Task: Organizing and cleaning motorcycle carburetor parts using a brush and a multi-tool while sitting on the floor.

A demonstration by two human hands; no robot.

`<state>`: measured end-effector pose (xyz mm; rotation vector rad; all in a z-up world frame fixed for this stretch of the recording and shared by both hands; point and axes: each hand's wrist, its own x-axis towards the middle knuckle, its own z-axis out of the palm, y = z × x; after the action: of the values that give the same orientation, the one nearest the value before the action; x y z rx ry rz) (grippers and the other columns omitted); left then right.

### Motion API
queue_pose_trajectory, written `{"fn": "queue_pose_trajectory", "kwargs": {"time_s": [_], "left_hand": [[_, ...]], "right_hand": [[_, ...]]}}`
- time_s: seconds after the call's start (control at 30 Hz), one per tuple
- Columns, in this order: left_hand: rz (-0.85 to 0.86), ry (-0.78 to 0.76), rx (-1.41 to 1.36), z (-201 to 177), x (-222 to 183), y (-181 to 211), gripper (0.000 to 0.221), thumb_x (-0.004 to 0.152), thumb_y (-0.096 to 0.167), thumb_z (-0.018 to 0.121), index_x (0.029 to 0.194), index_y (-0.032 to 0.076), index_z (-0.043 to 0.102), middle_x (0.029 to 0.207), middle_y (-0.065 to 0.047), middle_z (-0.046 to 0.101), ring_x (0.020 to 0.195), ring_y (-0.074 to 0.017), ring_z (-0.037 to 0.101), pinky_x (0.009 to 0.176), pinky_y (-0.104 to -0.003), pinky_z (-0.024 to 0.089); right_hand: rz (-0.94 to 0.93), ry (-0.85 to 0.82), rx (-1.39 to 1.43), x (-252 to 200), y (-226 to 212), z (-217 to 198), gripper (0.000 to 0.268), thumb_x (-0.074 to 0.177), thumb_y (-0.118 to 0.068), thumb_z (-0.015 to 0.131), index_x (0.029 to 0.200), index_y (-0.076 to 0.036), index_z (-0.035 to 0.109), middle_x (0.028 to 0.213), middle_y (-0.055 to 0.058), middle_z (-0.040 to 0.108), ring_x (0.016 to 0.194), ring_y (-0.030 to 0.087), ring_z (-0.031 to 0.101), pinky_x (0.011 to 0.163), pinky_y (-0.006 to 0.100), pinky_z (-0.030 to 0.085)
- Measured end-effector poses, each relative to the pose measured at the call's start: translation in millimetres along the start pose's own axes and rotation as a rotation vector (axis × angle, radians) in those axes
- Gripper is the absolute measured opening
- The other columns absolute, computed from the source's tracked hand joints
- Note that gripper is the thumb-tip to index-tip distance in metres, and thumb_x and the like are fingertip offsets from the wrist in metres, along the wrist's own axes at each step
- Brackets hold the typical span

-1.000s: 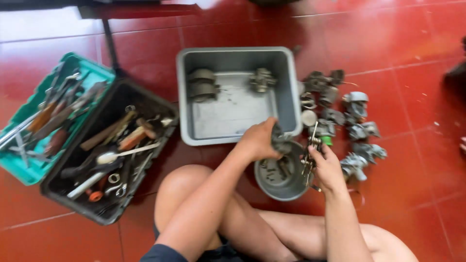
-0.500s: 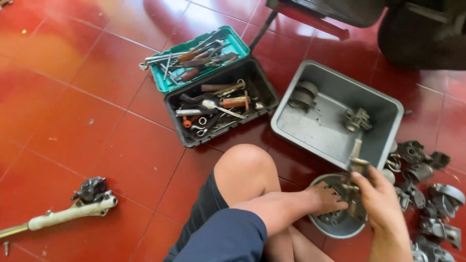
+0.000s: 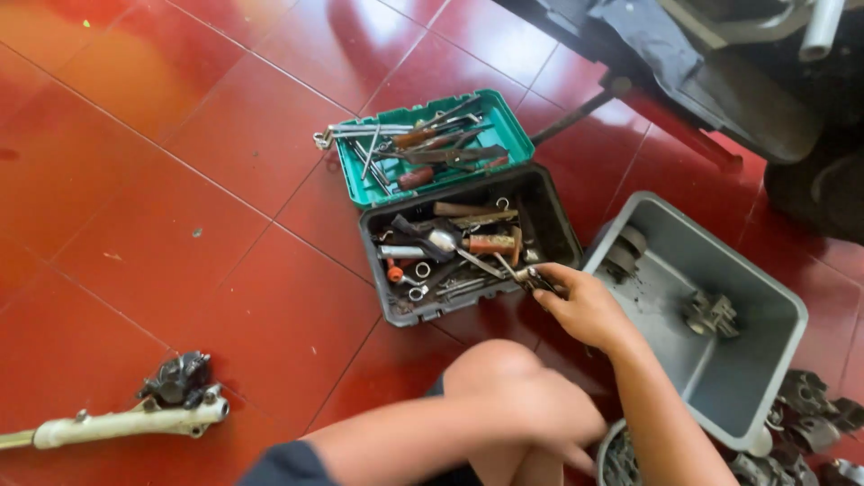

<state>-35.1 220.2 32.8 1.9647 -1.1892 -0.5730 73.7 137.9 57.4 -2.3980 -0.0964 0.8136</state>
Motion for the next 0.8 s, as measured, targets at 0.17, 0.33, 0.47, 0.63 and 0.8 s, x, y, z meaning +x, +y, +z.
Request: {"fn": "queue_pose_trajectory", "kwargs": {"time_s": [0.17, 0.33, 0.47, 0.63, 0.8], "left_hand": [[-0.526, 0.784, -0.09, -89, -105, -127, 0.022, 0.089, 0.049, 0.065, 0.098, 0.03, 0.072, 0.096, -0.001, 0.072, 0.098, -0.0318, 0.069, 0.087, -0.047, 0.057], [-0.84, 0.972, 0.658, -114, -122, -277, 0.009, 0.091, 0.042, 0.067, 0.098, 0.035, 0.068, 0.096, 0.008, 0.061, 0.093, -0.0203, 0.062, 0.074, -0.037, 0.054], [-0.681, 0.905, 0.965, -143, -94, -310, 0.024, 0.084, 0.035, 0.08, 0.099, 0.022, 0.068, 0.114, -0.005, 0.059, 0.106, -0.028, 0.059, 0.082, -0.04, 0.046], [-0.738, 0.561, 0.793, -185, -69, -334, 0.043, 0.083, 0.041, 0.081, 0.121, 0.025, 0.068, 0.12, -0.005, 0.067, 0.118, -0.0318, 0.06, 0.1, -0.054, 0.04], [-0.813, 0.11, 0.562, -222, -61, -346, 0.043, 0.09, 0.042, 0.074, 0.131, 0.043, 0.062, 0.133, 0.002, 0.068, 0.133, -0.0304, 0.056, 0.108, -0.06, 0.037]], "right_hand": [[-0.383, 0.101, -0.278, 47, -14, 45, 0.041, 0.089, -0.016, 0.065, 0.128, -0.027, 0.073, 0.123, 0.006, 0.076, 0.118, 0.035, 0.067, 0.098, 0.049, 0.055], [-0.616, 0.232, -0.564, 84, -8, 97, 0.04, 0.084, -0.017, 0.06, 0.118, -0.031, 0.076, 0.112, -0.003, 0.077, 0.112, 0.025, 0.071, 0.089, 0.044, 0.058], [-0.392, 0.219, -0.54, 59, -14, 86, 0.04, 0.094, -0.033, 0.063, 0.133, -0.03, 0.066, 0.134, -0.006, 0.066, 0.134, 0.022, 0.054, 0.107, 0.046, 0.046], [-0.476, 0.489, -0.415, 54, -2, 78, 0.02, 0.094, -0.032, 0.067, 0.114, -0.033, 0.073, 0.111, -0.015, 0.072, 0.118, 0.012, 0.062, 0.095, 0.032, 0.051], [-0.466, 0.532, -0.228, 61, 8, 74, 0.018, 0.095, -0.026, 0.068, 0.112, -0.03, 0.075, 0.108, -0.015, 0.074, 0.114, 0.013, 0.065, 0.094, 0.031, 0.051]]}}
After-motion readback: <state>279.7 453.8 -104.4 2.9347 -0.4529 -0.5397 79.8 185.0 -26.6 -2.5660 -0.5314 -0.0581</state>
